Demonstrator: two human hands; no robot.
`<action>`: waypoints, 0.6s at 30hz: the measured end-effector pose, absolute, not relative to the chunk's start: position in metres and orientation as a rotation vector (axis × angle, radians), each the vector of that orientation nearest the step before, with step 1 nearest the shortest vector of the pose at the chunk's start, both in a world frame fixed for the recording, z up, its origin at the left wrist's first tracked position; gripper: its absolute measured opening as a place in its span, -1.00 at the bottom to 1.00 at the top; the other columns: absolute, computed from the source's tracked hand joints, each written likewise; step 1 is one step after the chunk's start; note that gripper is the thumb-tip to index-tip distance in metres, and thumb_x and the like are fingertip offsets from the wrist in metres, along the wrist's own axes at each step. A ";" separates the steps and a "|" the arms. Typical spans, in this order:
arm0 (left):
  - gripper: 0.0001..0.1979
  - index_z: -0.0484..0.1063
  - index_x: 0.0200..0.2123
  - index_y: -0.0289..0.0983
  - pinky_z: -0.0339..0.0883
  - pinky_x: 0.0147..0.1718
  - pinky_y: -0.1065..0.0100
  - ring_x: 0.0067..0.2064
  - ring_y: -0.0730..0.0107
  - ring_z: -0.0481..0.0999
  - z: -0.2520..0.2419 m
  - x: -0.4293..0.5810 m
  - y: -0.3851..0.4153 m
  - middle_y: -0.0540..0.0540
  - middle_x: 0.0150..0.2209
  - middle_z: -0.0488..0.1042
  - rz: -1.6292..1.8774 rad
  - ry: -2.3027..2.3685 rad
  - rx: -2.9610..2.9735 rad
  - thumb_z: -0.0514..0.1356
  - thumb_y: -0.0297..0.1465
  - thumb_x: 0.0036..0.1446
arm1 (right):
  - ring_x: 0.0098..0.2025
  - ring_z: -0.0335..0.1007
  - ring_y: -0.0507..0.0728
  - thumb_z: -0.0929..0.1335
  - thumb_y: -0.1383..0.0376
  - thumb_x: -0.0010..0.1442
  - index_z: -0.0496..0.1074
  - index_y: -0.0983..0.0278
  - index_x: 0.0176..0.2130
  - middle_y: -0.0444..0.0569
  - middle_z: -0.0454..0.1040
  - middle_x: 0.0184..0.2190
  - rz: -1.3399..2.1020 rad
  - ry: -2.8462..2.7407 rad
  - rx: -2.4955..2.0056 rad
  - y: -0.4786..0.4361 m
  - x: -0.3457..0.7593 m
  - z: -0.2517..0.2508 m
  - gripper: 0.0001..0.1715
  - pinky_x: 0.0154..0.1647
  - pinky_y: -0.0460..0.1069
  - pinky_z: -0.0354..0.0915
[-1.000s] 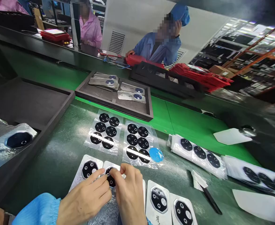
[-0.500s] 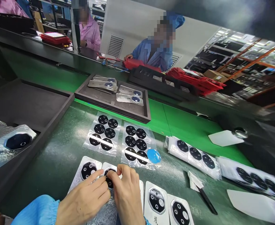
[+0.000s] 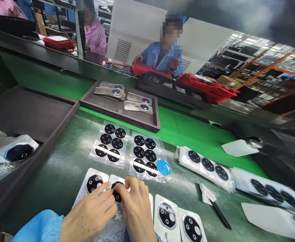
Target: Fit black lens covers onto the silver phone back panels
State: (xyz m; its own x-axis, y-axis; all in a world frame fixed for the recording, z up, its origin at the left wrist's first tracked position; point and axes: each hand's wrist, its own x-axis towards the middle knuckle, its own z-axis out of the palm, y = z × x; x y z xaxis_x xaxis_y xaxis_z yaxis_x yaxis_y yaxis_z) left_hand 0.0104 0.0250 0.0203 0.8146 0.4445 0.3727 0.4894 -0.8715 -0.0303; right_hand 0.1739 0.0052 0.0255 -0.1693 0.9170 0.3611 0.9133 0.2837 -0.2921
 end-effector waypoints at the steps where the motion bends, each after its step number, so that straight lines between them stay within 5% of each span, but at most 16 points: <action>1: -0.69 0.37 -0.37 -0.31 0.04 0.33 0.06 -0.23 0.37 0.51 0.021 0.010 0.025 -0.01 -0.38 0.40 -0.551 -0.744 -2.873 -0.08 -0.66 0.27 | -0.26 0.16 0.15 0.17 0.55 0.31 0.41 0.24 -0.26 -0.02 0.30 -0.28 0.006 -2.089 -1.641 0.005 0.174 0.025 -0.67 -0.28 0.02 0.13; 13: -0.68 0.37 -0.37 -0.32 0.02 0.34 0.09 -0.23 0.37 0.49 0.021 0.011 0.026 -0.01 -0.38 0.38 -0.587 -0.714 -2.865 -0.10 -0.65 0.29 | -0.28 0.19 0.16 0.20 0.53 0.30 0.40 0.23 -0.31 -0.02 0.34 -0.30 0.030 -2.117 -1.642 0.009 0.170 0.028 -0.70 -0.32 0.03 0.14; 18: -0.66 0.35 -0.39 -0.31 0.09 0.30 0.12 -0.28 0.40 0.48 0.025 0.012 0.027 -0.01 -0.39 0.37 -0.600 -0.747 -2.886 -0.13 -0.66 0.30 | -0.26 0.29 0.13 0.21 0.42 0.35 0.41 0.22 -0.28 -0.04 0.38 -0.32 0.395 -1.784 -1.509 0.013 0.187 0.040 -0.76 -0.26 0.00 0.26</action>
State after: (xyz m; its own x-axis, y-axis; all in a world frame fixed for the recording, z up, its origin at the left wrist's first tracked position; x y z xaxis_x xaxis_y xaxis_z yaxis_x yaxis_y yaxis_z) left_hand 0.0122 0.0270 0.0249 0.8020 0.4450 0.3985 0.4848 -0.8746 0.0009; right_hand 0.1867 0.0125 0.0403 -0.0207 0.9392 0.3428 0.7069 0.2562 -0.6592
